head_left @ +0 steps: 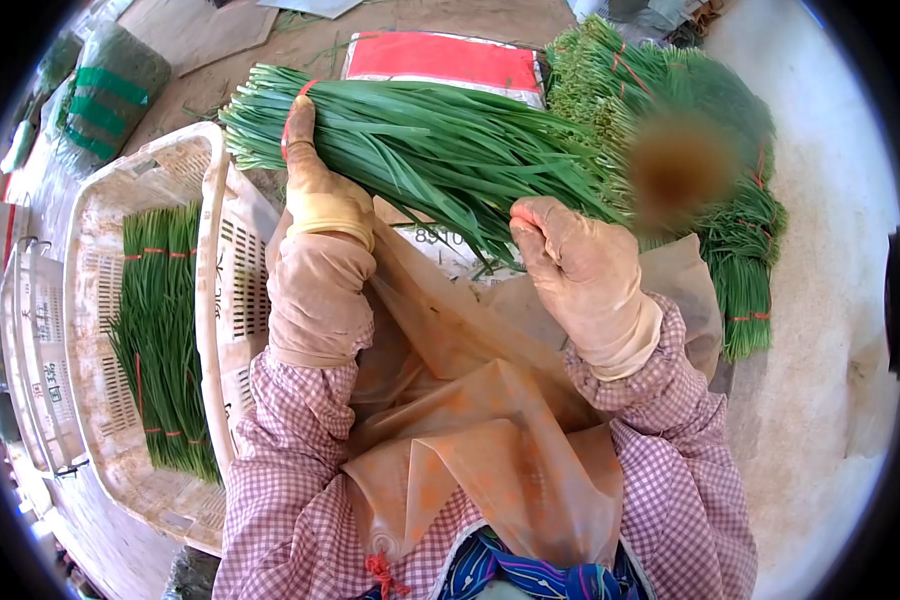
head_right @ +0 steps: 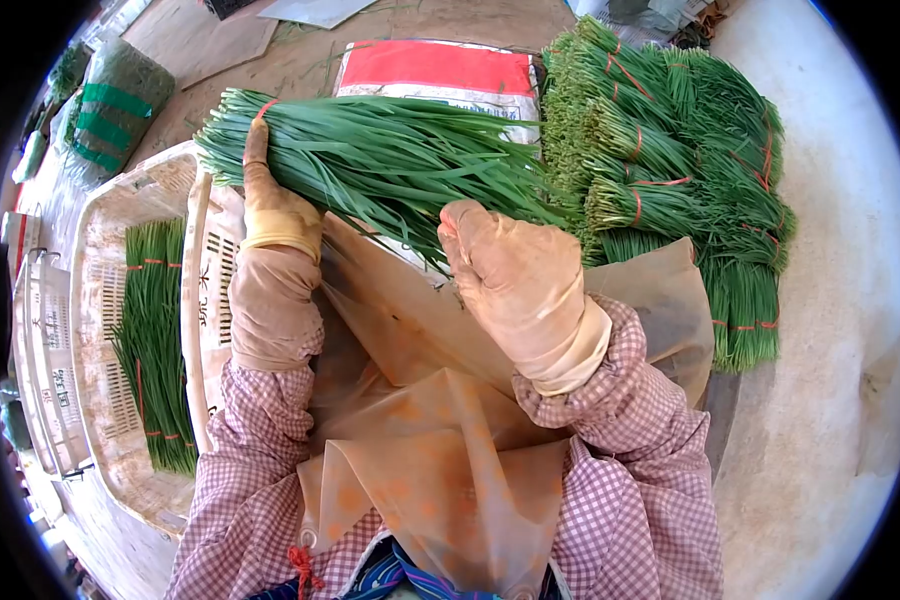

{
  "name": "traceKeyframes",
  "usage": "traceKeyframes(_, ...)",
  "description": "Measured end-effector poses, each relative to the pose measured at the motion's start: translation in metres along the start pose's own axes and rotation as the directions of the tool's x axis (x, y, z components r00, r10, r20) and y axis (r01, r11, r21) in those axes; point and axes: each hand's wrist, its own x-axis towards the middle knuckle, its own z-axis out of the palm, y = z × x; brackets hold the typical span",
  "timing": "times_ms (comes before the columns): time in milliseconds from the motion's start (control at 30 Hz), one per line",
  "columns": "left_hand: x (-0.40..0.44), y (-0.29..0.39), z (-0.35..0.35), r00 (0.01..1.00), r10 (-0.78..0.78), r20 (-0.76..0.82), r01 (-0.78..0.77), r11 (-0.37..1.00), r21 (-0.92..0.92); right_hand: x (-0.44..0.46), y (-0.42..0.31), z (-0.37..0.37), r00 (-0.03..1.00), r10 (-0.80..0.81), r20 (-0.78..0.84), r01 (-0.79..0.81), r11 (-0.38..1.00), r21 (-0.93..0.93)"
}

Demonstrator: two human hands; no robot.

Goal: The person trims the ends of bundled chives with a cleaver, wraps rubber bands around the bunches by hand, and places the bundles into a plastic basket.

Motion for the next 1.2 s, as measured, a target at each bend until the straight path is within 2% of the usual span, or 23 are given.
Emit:
traceKeyframes(133, 0.005, 0.002, -0.003, 1.000, -0.031, -0.005, 0.031, 0.999, -0.029, 0.001, 0.003, 0.009, 0.998, 0.052, -0.038, -0.047, 0.993, 0.107)
traceKeyframes(233, 0.002, 0.001, -0.001, 0.998, -0.066, -0.016, 0.065, 0.996, -0.056, 0.003, 0.003, 0.011, 0.998, 0.063, 0.010, -0.063, 0.998, 0.023)
traceKeyframes(300, 0.000, -0.001, 0.000, 0.998, -0.056, -0.018, 0.055, 0.998, -0.042, 0.004, 0.005, 0.014, 1.000, 0.019, 0.005, -0.019, 0.998, -0.065)
traceKeyframes(400, -0.001, -0.001, 0.001, 0.999, -0.051, -0.016, 0.050, 0.998, -0.030, 0.007, 0.003, 0.015, 0.999, -0.012, 0.036, 0.016, 0.995, -0.101)
traceKeyframes(533, -0.001, 0.000, 0.002, 0.997, -0.075, -0.031, 0.075, 0.997, -0.020, 0.010, 0.005, 0.023, 0.999, -0.036, 0.001, 0.036, 0.991, -0.129)
traceKeyframes(633, -0.003, 0.000, 0.004, 0.998, -0.047, -0.036, 0.047, 0.999, 0.004, 0.012, 0.006, 0.025, 1.000, -0.025, 0.006, 0.025, 0.998, -0.058)
traceKeyframes(700, -0.002, -0.001, 0.003, 0.997, -0.062, -0.038, 0.061, 0.998, -0.008, 0.011, 0.010, 0.028, 0.989, 0.142, 0.032, -0.146, 0.949, 0.280)
traceKeyframes(733, -0.001, -0.001, 0.001, 0.996, -0.076, -0.038, 0.075, 0.997, -0.021, 0.010, 0.012, 0.029, 0.989, 0.142, 0.034, -0.146, 0.949, 0.280)
traceKeyframes(800, 0.001, -0.003, 0.001, 0.997, -0.060, -0.042, 0.059, 0.998, -0.011, 0.009, 0.017, 0.030, 0.943, 0.299, 0.145, -0.329, 0.776, 0.538)
traceKeyframes(867, 0.000, -0.006, 0.001, 0.998, -0.047, -0.044, 0.047, 0.999, 0.000, 0.011, 0.017, 0.027, 0.934, 0.308, 0.179, -0.354, 0.741, 0.571)
traceKeyframes(933, -0.006, -0.005, 0.008, 0.993, -0.073, -0.093, 0.072, 0.997, -0.012, 0.012, 0.015, 0.026, 0.910, 0.373, 0.184, -0.382, 0.574, 0.724)
traceKeyframes(967, -0.011, -0.004, 0.012, 0.993, -0.074, -0.091, 0.073, 0.997, -0.013, 0.008, 0.016, 0.033, 0.908, 0.397, 0.135, -0.330, 0.480, 0.813)
traceKeyframes(1000, -0.016, -0.003, 0.015, 0.991, -0.081, -0.108, 0.083, 0.996, 0.020, 0.008, 0.016, 0.033, 0.909, 0.396, 0.132, -0.328, 0.482, 0.813)
traceKeyframes(1067, -0.018, -0.005, 0.017, 0.988, -0.086, -0.126, 0.093, 0.994, 0.053, 0.008, 0.013, 0.031, 0.876, 0.439, 0.200, -0.341, 0.271, 0.900)
traceKeyframes(1100, -0.016, -0.008, 0.015, 0.988, -0.091, -0.128, 0.101, 0.992, 0.075, 0.010, 0.017, 0.027, 0.877, 0.438, 0.200, -0.341, 0.271, 0.900)
traceKeyframes(1133, -0.015, -0.008, 0.015, 0.986, -0.095, -0.134, 0.108, 0.990, 0.096, 0.013, 0.025, 0.019, 0.842, 0.250, 0.478, -0.537, 0.294, 0.791)
traceKeyframes(1167, -0.015, -0.007, 0.015, 0.974, -0.112, -0.196, 0.133, 0.986, 0.097, 0.014, 0.031, 0.010, 0.694, 0.063, 0.717, -0.686, 0.357, 0.633)
traceKeyframes(1200, -0.014, -0.007, 0.015, 0.974, -0.112, -0.197, 0.132, 0.987, 0.096, 0.014, 0.032, 0.001, 0.694, 0.062, 0.718, -0.687, 0.358, 0.633)
